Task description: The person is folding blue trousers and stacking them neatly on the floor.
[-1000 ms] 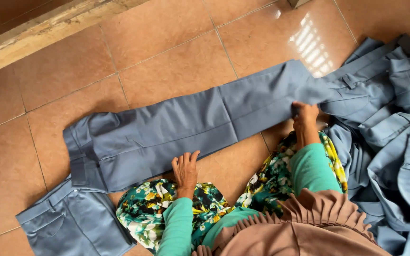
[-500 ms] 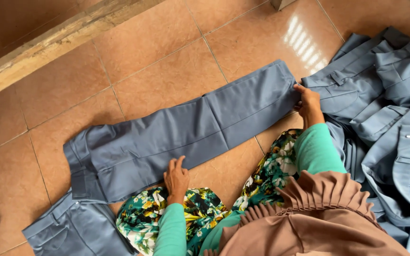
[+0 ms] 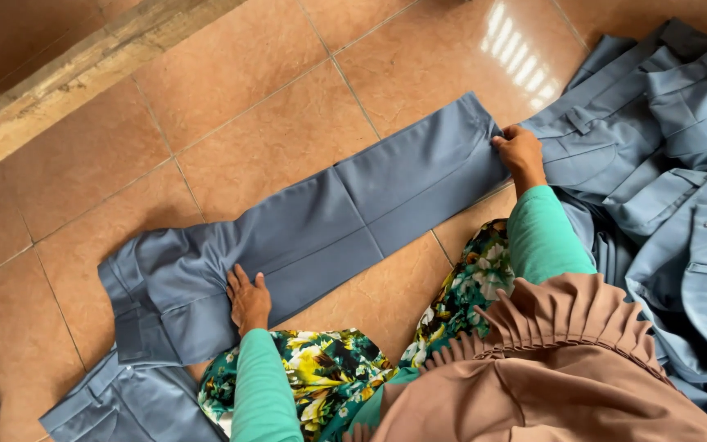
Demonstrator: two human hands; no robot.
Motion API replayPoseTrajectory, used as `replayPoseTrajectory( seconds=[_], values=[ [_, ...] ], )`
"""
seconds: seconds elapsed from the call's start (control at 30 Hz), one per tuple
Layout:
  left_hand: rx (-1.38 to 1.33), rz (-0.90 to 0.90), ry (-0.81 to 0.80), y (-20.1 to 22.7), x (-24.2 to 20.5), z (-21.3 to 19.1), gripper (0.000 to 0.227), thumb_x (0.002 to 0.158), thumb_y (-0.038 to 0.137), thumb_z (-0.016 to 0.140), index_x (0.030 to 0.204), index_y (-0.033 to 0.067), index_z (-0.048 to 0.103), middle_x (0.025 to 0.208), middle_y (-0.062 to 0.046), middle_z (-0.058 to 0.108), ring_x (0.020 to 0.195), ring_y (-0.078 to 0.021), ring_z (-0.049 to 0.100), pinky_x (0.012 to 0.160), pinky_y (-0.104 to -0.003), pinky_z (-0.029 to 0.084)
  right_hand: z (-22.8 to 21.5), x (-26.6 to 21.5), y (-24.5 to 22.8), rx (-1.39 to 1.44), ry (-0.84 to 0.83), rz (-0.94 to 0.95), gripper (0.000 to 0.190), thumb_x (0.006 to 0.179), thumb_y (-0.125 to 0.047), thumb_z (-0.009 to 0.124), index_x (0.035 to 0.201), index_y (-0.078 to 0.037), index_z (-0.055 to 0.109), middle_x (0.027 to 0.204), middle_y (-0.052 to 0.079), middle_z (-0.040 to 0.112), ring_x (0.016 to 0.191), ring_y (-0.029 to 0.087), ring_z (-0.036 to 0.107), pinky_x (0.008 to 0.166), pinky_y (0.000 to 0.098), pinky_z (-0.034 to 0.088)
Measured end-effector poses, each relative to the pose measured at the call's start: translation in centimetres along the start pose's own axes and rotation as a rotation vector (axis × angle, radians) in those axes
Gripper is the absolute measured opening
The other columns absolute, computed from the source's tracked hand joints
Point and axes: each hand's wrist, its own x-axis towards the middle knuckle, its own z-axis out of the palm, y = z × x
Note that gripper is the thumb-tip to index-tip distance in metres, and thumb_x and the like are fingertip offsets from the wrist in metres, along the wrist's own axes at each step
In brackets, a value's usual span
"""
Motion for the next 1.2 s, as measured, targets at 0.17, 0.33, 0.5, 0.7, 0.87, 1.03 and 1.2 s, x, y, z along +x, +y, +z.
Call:
replayPoseTrajectory(
  seconds=[0.17,0.33,0.5,0.7,0.87,1.03,1.2],
  values=[
    [0.033,-0.118,0.008,-0.5,0.7,0.9,0.067,0.108,0.053,0.024,0.165,0.0259,0.004,0.172,-0.002,0.006,0.156,-0.0311,0.019,0.115,-0.058,0.039,-0.2,-2.7,-2.0,-0.142,0.039,-0.017,0.029,0.099,-0.044,0.067,0.126,-0.032,0.069,0.116,0.012,0.072,0.108,0.042,0.069,0.090,0.0580,0.054],
    [0.052,-0.161,0.019,0.2,1.1,1.2,0.067,0.108,0.050,0.025,0.165,0.0237,0.004,0.172,-0.004,0.007,0.156,-0.0311,0.020,0.109,-0.064,0.040,-1.1,-8.0,-5.0,-0.212,0.049,-0.114,0.035,0.106,-0.041,0.062,0.130,-0.017,0.053,0.124,0.022,0.059,0.114,0.051,0.062,0.094,0.0630,0.049],
    [0.093,0.123,0.282,5.6,-3.9,-1.5,0.072,0.098,0.034,0.059,0.161,0.0117,0.032,0.158,-0.020,0.041,0.141,-0.0398,0.043,0.103,-0.055,0.043,-1.8,-9.1,-5.2,-0.305,0.117,-0.204,0.059,0.098,-0.052,0.074,0.135,-0.010,0.052,0.132,0.017,0.048,0.123,0.047,0.048,0.093,0.0665,0.045],
    [-0.167,0.492,0.314,13.1,-8.9,2.2,0.064,0.093,0.020,0.066,0.154,0.0160,0.045,0.150,-0.021,0.050,0.130,-0.0419,0.055,0.093,-0.057,0.051,1.2,0.9,0.8,-0.181,-0.100,-0.195,0.071,0.082,-0.051,0.086,0.122,0.003,0.064,0.122,0.028,0.065,0.116,0.049,0.062,0.090,0.0659,0.050],
    [-0.312,0.655,0.238,17.0,-12.7,3.7,0.059,0.093,0.017,0.062,0.149,0.0128,0.046,0.151,-0.025,0.045,0.118,-0.0457,0.056,0.098,-0.051,0.049,-12.9,-12.6,-9.2,0.797,-0.241,-0.295,0.022,0.094,-0.012,0.076,0.111,-0.011,0.063,0.098,-0.001,0.069,0.077,0.005,0.066,0.072,0.0143,0.056],
    [-0.270,0.839,0.149,22.2,-15.1,5.2,0.061,0.092,0.025,0.061,0.152,0.0225,0.045,0.155,-0.023,0.041,0.120,-0.0442,0.053,0.092,-0.052,0.050,-20.9,-15.8,-11.1,0.766,-0.118,-0.512,0.026,0.102,-0.009,0.072,0.126,-0.013,0.062,0.114,-0.005,0.069,0.093,0.000,0.064,0.087,0.0112,0.056],
    [-0.085,0.938,-0.158,28.1,-18.0,8.3,0.067,0.090,0.023,0.061,0.154,0.0342,0.041,0.169,-0.013,0.018,0.150,-0.0375,0.027,0.111,-0.058,0.034,-25.3,-18.7,-13.3,0.893,-0.139,-0.668,0.026,0.112,-0.008,0.071,0.133,-0.017,0.058,0.124,-0.005,0.069,0.094,-0.002,0.068,0.087,0.0062,0.061]
  ],
)
